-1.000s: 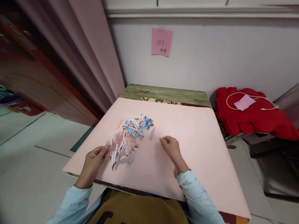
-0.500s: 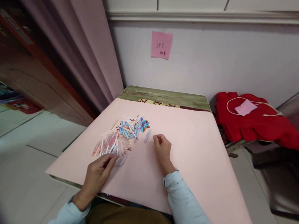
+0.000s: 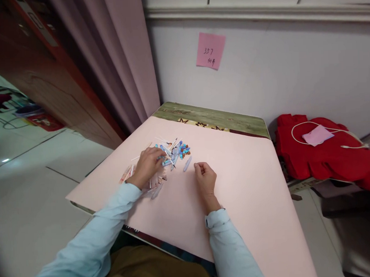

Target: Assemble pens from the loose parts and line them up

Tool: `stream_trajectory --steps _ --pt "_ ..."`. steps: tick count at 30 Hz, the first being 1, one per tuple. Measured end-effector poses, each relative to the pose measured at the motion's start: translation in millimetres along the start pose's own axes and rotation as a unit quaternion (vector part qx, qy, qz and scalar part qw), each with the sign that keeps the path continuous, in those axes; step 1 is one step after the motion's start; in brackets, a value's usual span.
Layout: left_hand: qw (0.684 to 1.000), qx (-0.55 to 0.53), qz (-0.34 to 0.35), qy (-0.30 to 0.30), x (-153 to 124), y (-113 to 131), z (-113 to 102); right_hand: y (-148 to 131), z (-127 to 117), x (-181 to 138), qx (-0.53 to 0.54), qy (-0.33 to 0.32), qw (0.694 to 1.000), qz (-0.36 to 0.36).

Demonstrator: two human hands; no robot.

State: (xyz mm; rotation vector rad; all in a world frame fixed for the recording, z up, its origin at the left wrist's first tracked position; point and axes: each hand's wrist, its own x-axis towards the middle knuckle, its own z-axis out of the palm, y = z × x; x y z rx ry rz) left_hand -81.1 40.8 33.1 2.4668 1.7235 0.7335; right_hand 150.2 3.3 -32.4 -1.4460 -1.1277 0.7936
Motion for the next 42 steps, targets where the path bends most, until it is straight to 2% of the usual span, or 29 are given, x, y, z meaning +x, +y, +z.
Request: stream_trajectory --steps 6,11,14,19,23,27,30,32,36,39,42 --pt "0.994 0.089 0.04 -0.046 7 4 11 -3 1 -1 0.005 0.0 1.0 0.006" --pt "0.991 0.111 0.07 -0.04 8 -1 7 -6 2 -2 0.013 -0.004 1.0 0.011" --pt "0.99 0.1 0.096 -0.015 8 2 1 -5 2 -2 0.014 0.0 1.0 0.011" --pt "0.998 0.011 0.059 0.025 -1 39 5 -6 2 -1 0.033 0.002 0.999 -0.018" --pt "0.99 -0.128 0.062 0.022 -13 77 32 -14 -1 -2 0.094 -0.04 0.993 -0.05" --pt "0.969 -0.241 0.046 0.011 -20 94 51 -15 -2 -4 0.081 -0.078 0.991 -0.073" --pt "0.961 -0.273 0.005 0.035 -18 88 45 -11 0 -1 0.089 -0.081 0.991 -0.058" --pt "0.968 -0.245 -0.019 0.052 -12 74 32 -9 0 2 0.105 -0.06 0.992 -0.035" --pt "0.996 -0.054 -0.032 0.063 12 34 8 -6 -1 8 0.141 -0.007 0.99 -0.003" --pt "0.999 0.036 0.009 -0.005 33 15 4 -6 -3 10 0.16 0.005 0.987 0.011" --pt "0.992 0.072 0.073 -0.07 46 11 12 -5 -3 11 0.181 0.013 0.983 0.024"
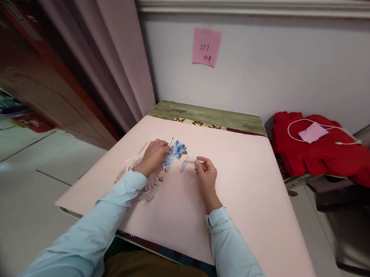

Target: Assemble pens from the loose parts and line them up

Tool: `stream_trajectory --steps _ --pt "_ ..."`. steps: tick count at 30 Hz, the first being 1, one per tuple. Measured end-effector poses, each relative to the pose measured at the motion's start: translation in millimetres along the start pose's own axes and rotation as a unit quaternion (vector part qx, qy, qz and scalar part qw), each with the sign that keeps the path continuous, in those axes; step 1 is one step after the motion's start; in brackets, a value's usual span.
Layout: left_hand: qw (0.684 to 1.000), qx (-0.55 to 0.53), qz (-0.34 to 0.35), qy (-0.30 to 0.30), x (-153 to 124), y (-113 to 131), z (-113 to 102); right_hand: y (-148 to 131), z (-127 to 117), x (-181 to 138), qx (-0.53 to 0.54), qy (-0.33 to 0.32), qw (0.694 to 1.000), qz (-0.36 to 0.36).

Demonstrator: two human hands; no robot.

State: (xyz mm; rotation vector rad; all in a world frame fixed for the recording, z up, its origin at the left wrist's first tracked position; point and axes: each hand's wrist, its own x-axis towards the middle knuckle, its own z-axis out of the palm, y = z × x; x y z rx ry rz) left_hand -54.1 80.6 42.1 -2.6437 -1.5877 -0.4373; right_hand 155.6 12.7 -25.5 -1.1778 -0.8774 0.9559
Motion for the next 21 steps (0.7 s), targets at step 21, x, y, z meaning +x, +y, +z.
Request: stream_trajectory --steps 21 --pt "0.794 -0.589 -0.103 0.111 9 119 51 -2 -13 19 0.151 0.131 0.98 0.014"
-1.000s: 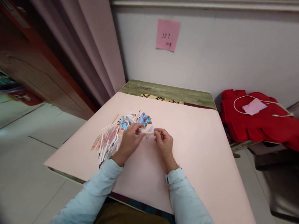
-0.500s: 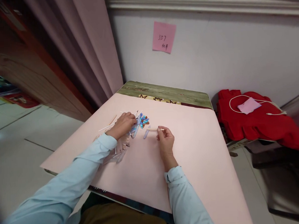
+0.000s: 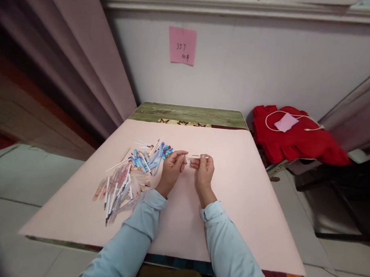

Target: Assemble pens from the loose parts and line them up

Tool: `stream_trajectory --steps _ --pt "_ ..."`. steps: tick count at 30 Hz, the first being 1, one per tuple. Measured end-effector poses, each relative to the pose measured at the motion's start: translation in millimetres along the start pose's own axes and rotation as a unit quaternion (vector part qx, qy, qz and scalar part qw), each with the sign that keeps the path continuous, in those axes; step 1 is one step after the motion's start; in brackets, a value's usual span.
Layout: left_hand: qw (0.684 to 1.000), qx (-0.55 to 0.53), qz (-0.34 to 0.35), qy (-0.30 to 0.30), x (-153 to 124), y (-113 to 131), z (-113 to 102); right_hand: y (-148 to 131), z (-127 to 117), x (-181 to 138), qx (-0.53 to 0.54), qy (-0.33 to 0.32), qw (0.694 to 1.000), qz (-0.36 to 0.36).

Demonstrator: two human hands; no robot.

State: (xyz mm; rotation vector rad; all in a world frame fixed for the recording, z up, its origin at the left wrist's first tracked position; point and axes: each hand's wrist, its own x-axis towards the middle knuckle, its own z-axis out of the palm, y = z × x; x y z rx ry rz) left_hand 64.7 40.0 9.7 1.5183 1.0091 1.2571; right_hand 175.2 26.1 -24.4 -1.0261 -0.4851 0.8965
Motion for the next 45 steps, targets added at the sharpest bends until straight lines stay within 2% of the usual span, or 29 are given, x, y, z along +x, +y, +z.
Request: stream_trajectory --steps 2,4,9,14,24,32,38,42,45 --pt "1.0 0.001 -0.022 -0.005 -1 -11 1 -2 -3 3 -0.004 0.009 1.0 -0.012" --pt "0.999 0.046 -0.006 -0.002 0 -16 -6 -3 -4 7 -0.001 0.016 0.999 -0.028" --pt "0.988 0.139 0.067 0.019 -2 -12 -19 -3 -3 11 0.017 -0.004 1.0 -0.025" --pt "0.98 0.19 0.059 0.032 -4 -11 -16 -6 -4 10 0.017 -0.011 1.0 -0.01" --pt "0.963 0.251 0.098 0.006 -3 -15 -20 -10 -4 9 -0.005 -0.01 1.0 -0.026" --pt "0.963 0.241 0.119 0.002 -2 -18 -19 -8 -6 9 -0.018 -0.029 0.999 -0.023" --pt "0.971 0.19 0.139 0.044 0 -20 -20 -9 -7 8 -0.027 -0.037 0.999 -0.027" --pt "0.987 0.116 0.084 0.076 2 -21 -23 -7 -7 6 -0.048 -0.083 0.995 -0.035" --pt "0.993 0.009 0.026 0.116 4 -24 -24 -4 -7 4 -0.066 -0.122 0.99 -0.019"
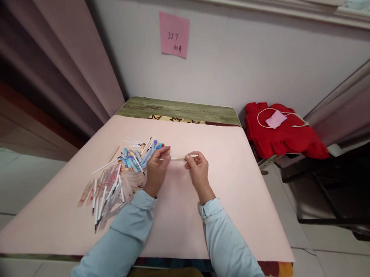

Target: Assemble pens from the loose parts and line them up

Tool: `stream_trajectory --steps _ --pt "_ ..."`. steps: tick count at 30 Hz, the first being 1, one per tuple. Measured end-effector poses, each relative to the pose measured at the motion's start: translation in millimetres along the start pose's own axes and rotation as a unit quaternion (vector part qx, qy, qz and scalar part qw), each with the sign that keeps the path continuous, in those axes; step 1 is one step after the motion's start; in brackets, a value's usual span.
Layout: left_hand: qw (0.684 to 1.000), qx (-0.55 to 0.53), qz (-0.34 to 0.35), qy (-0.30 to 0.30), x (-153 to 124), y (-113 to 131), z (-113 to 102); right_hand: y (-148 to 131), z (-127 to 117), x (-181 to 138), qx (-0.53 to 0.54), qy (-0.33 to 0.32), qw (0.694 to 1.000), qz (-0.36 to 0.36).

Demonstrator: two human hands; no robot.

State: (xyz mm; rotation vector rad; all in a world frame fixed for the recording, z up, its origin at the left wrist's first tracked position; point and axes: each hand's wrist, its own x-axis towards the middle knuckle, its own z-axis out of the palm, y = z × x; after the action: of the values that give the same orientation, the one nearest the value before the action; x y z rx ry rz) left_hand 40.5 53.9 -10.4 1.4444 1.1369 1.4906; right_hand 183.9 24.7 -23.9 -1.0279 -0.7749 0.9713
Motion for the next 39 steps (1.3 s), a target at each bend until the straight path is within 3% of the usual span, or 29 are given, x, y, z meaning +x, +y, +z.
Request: stream_trajectory --steps 5,9,16,24,27,31,34,39 --pt "0.974 -0.198 -0.094 0.05 3 1 5 3 2 -3 -0.032 -0.055 0.997 0.042" --pt "0.955 -0.279 -0.09 0.035 2 10 10 2 5 -5 -0.075 -0.076 0.993 0.043" --pt "0.951 -0.299 -0.081 0.002 -1 11 11 -3 8 -8 -0.174 -0.086 0.98 -0.033" --pt "0.938 -0.338 -0.075 -0.002 -2 14 11 -5 3 -11 -0.317 -0.117 0.935 -0.104" --pt "0.931 -0.352 -0.094 0.013 -1 18 9 -7 6 -14 -0.258 -0.144 0.955 -0.037" --pt "0.945 -0.299 -0.128 0.035 -1 19 4 -11 13 -18 -0.042 -0.151 0.981 0.117" --pt "0.957 -0.245 -0.155 -0.004 -2 17 3 -14 13 -18 0.031 -0.146 0.975 0.165" --pt "0.947 -0.257 -0.177 -0.074 -4 16 6 -16 11 -16 0.038 -0.17 0.962 0.208"
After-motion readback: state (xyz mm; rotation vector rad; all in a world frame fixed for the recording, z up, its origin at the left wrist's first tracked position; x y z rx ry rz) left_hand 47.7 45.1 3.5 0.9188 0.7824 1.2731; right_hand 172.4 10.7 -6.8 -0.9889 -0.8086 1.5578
